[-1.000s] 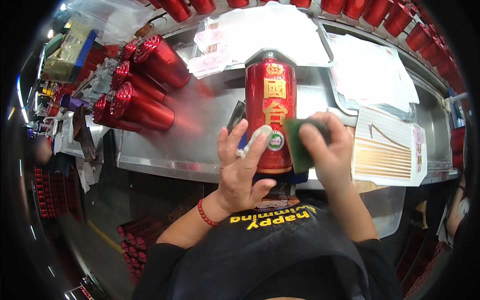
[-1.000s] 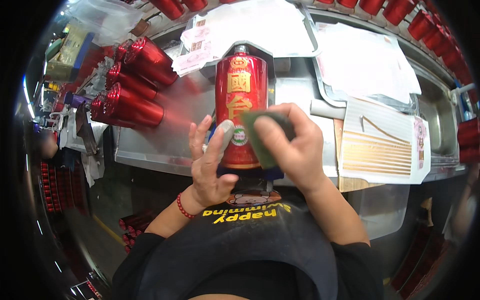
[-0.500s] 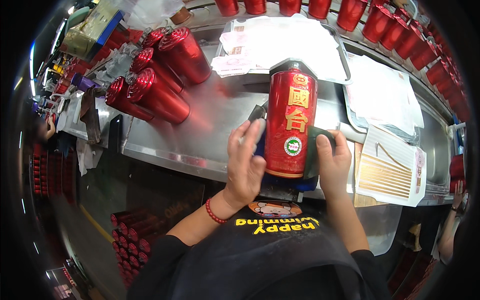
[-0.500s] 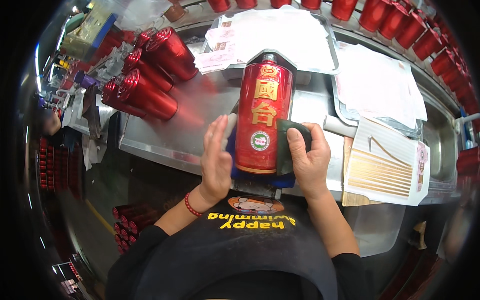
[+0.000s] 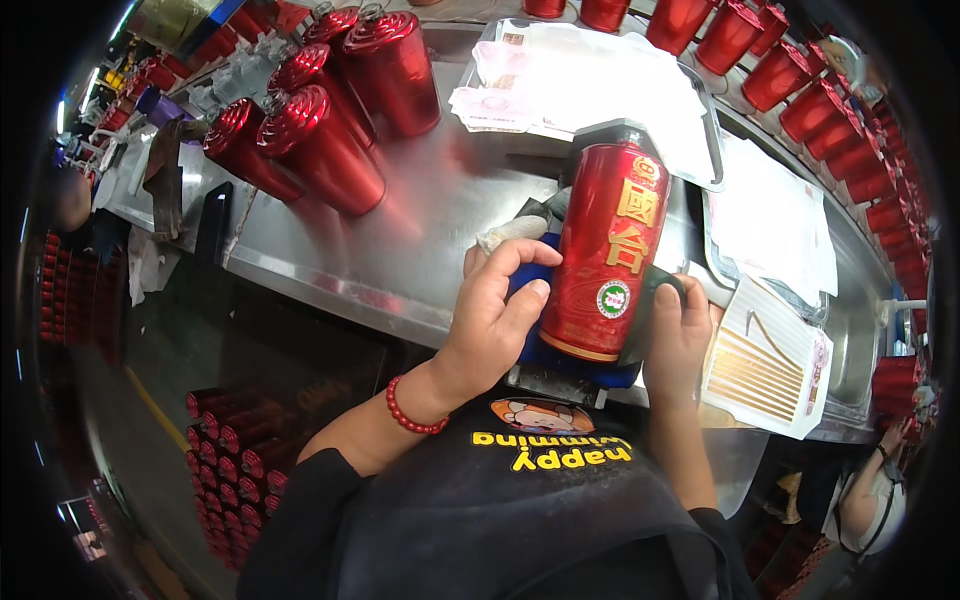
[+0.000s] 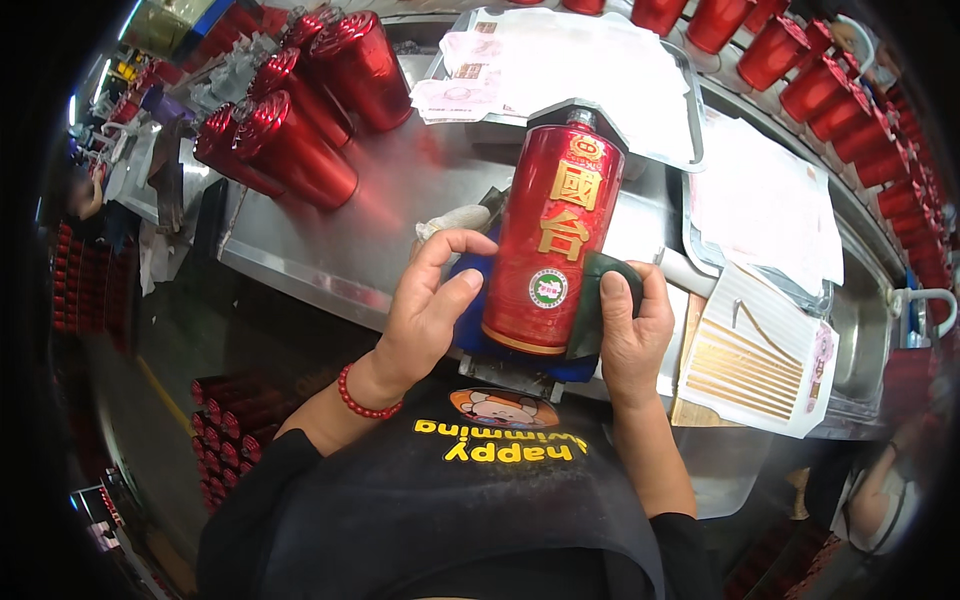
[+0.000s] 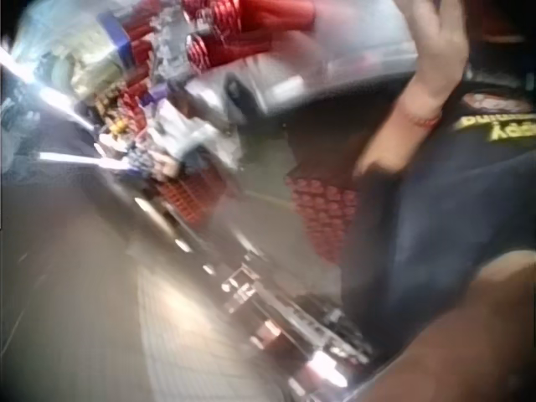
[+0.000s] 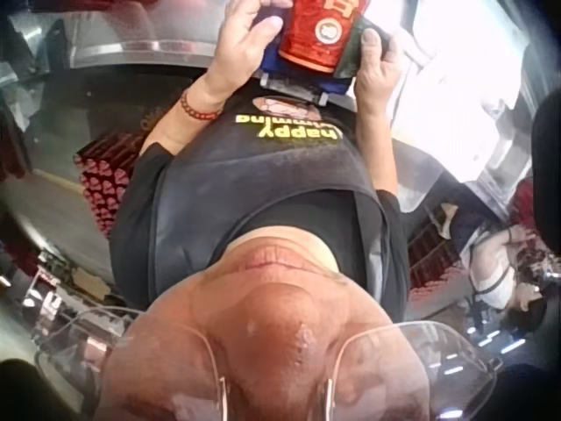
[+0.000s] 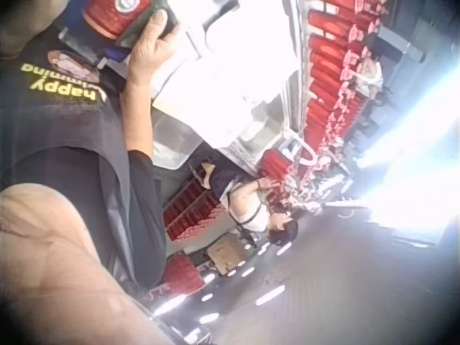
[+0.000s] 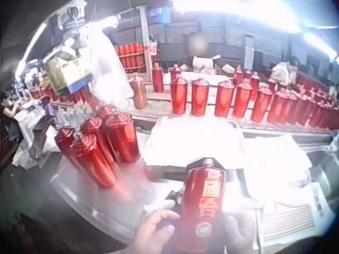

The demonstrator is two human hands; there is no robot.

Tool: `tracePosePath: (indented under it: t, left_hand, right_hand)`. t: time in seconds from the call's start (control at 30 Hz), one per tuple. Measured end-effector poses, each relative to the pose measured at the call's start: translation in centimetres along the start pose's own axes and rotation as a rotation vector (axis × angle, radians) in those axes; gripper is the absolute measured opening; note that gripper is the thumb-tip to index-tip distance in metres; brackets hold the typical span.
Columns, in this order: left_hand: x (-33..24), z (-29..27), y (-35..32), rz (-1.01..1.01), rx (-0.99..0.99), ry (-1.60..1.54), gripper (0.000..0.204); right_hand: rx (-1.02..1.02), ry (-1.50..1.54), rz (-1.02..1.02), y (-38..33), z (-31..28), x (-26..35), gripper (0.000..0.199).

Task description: The person applies a sticker to a red cylindrical can, smooths it with a green pad, and uses a wooden stick to press the edges. The process is repeated on multiple cans at a stainless steel workstation.

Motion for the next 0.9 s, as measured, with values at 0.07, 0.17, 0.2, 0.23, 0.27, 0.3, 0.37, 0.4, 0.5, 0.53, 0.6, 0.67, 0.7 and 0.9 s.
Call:
tracePosePath:
  t: [0.07,0.17,0.2,0.23,0.27,0.3,0.37,0.4,0.5,0.53,0.6,0.67,0.7,0.9]
  left_hand:
    - [-0.5,-0.2,0.1,0.007,0.041,-0.011,0.024]
    - [-0.6,-0.6,0.4,-0.003,0.08,0.021,0.025]
    - [-0.6,-0.6,0.5,-0.01,0.09,0.04,0.025]
    - [-0.8,-0.6,0.5,0.015,0.083,0.059,0.025]
    - [-0.9,-0.7,0.4,0.04,0.077,0.078,0.025]
    - [-1.1,-0.7,0.4,0.065,0.07,0.096,0.025]
    - [-1.3,-0.8,0.4,0.08,0.087,0.086,0.025]
    - [-1.3,-0.8,0.5,0.087,0.096,0.081,0.025]
    - [-0.9,-0.9,0.7,0.096,0.017,0.023,0.026]
    - [-1.0,-0.8,0.7,0.102,0.015,0.05,0.026]
    - [-1.4,-0.8,0.6,0.113,0.011,0.103,0.027]
    - [-1.4,-0.9,0.5,0.129,0.025,0.109,0.027]
    - [-1.4,-1.0,0.4,0.137,0.032,0.112,0.027]
    - [-1.2,-1.0,0.6,0.097,0.023,0.036,0.024]
  right_hand:
    - [0.009,0.019,-0.011,0.0,0.1,0.1,0.025]
    - [0.017,0.048,-0.028,0.0,0.3,0.2,0.026]
    - [0.016,0.061,-0.02,0.0,0.3,0.1,0.026]
    - [0.015,0.077,-0.014,0.0,0.3,0.0,0.026]
    - [0.017,0.083,-0.007,0.0,0.4,0.0,0.026]
    - [0.018,0.088,0.0,0.0,0.3,-0.1,0.026]
    - [0.008,0.087,0.005,0.0,0.4,0.0,0.026]
    - [-0.001,0.083,0.002,0.0,0.6,0.1,0.026]
    - [0.001,0.078,-0.002,0.0,0.6,0.2,0.026]
    - [0.004,0.077,-0.002,0.0,0.6,0.2,0.026]
    - [0.001,0.052,-0.005,0.0,0.5,0.1,0.026]
    - [-0.004,0.032,-0.009,-0.1,0.4,0.0,0.027]
    - [-0.008,0.026,-0.013,-0.1,0.3,0.0,0.027]
    - [-0.009,0.027,-0.027,0.0,0.5,0.3,0.027]
Point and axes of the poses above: each hand's wrist, its own y-axis towards the middle knuckle, its own z-axis out of the palm, x = y × z, the point moved 4 cm from there along y, towards the middle knuckle, and after that the axes turned 12 degrees about -x, right-handed, at the moved point
